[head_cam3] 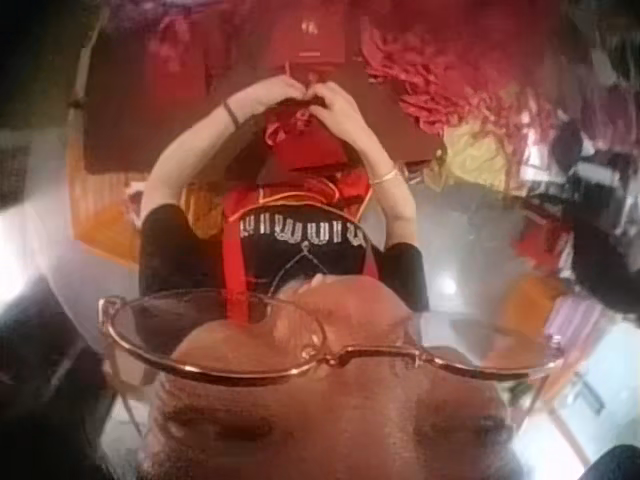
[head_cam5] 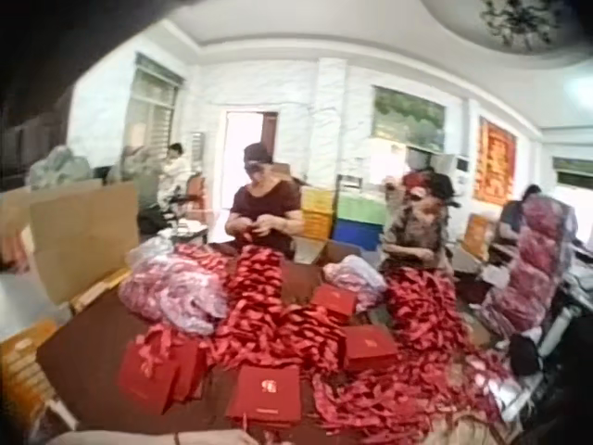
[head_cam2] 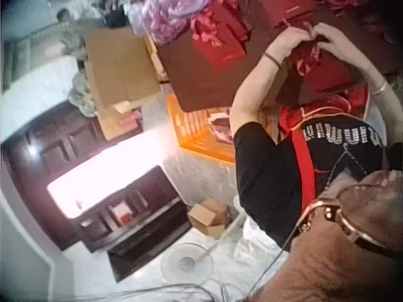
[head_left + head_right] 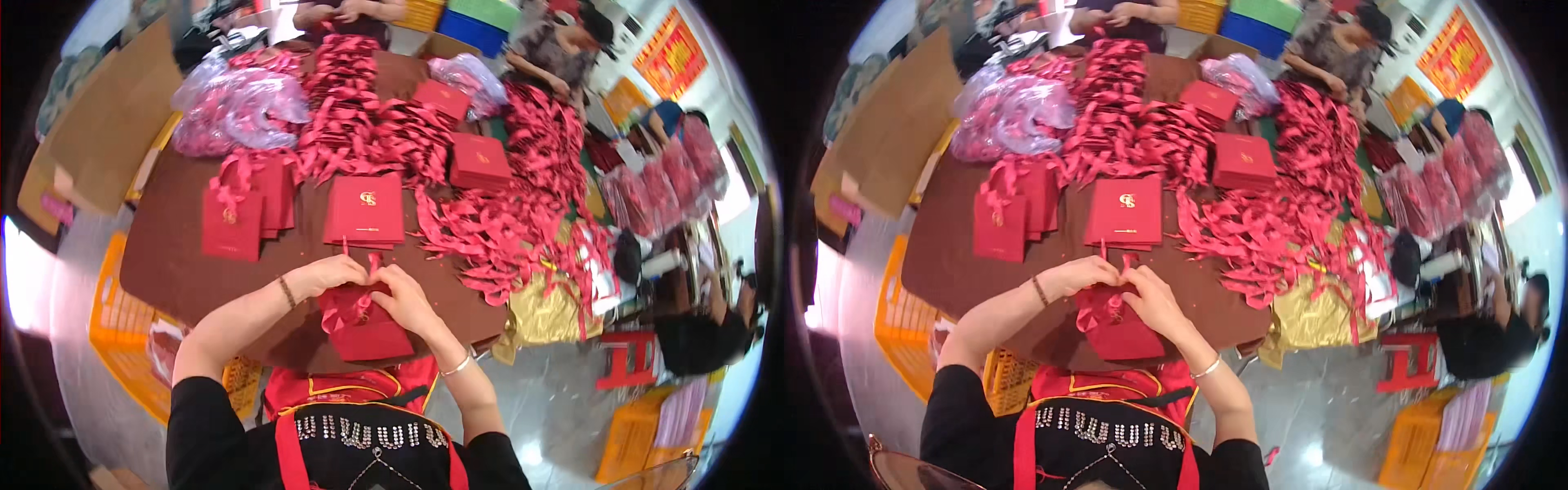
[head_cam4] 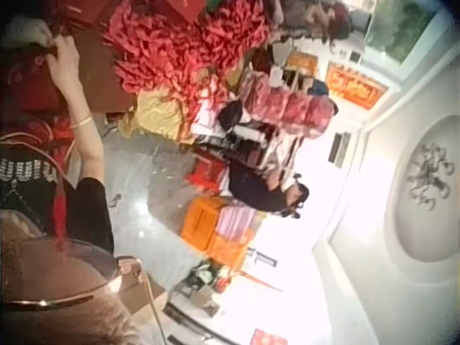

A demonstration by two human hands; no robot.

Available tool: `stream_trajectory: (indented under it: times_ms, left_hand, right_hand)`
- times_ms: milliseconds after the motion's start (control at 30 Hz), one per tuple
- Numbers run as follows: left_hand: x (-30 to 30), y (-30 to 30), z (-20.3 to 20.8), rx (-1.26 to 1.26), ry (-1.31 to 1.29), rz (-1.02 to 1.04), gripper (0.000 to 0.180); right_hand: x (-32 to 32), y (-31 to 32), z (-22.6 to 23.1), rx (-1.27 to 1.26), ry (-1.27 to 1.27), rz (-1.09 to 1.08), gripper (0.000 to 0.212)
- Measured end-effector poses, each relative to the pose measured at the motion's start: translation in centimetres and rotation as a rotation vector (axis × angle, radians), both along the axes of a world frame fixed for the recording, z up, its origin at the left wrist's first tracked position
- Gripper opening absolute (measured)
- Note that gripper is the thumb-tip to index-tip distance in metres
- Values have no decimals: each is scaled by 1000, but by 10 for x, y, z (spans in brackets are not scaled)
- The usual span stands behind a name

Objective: Tying decorative red ribbons onto small red gift boxes in a factory setting.

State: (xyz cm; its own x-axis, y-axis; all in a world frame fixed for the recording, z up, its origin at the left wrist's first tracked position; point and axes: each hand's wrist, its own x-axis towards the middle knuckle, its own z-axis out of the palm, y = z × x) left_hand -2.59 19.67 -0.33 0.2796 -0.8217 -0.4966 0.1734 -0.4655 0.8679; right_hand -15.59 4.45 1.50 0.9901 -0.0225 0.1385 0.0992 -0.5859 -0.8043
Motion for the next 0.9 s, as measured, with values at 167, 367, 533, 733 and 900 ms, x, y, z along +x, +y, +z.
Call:
stream_trajectory:
  times_ms: [167, 367, 533, 733, 900]
  left_hand:
    - [0, -2, -10, -31, 98, 260, 13]
    - [-4, -10, -5, -7, 57, 248, 14]
    - [-11, -10, -8, -64, -32, 328, 11]
    - [-8, -17, -30, -71, -198, 303, 17]
    - [4, -15, -16, -15, -185, 190, 23]
  right_hand:
    - [4, -6, -9, 45, 26, 24, 25]
    - [3, -17, -13, 221, 99, 76, 28]
    - [8, -17, -27, 255, 52, 55, 24]
    - [6, -15, -29, 226, 63, -24, 18]
    - [14, -16, -42, 367, 81, -54, 17]
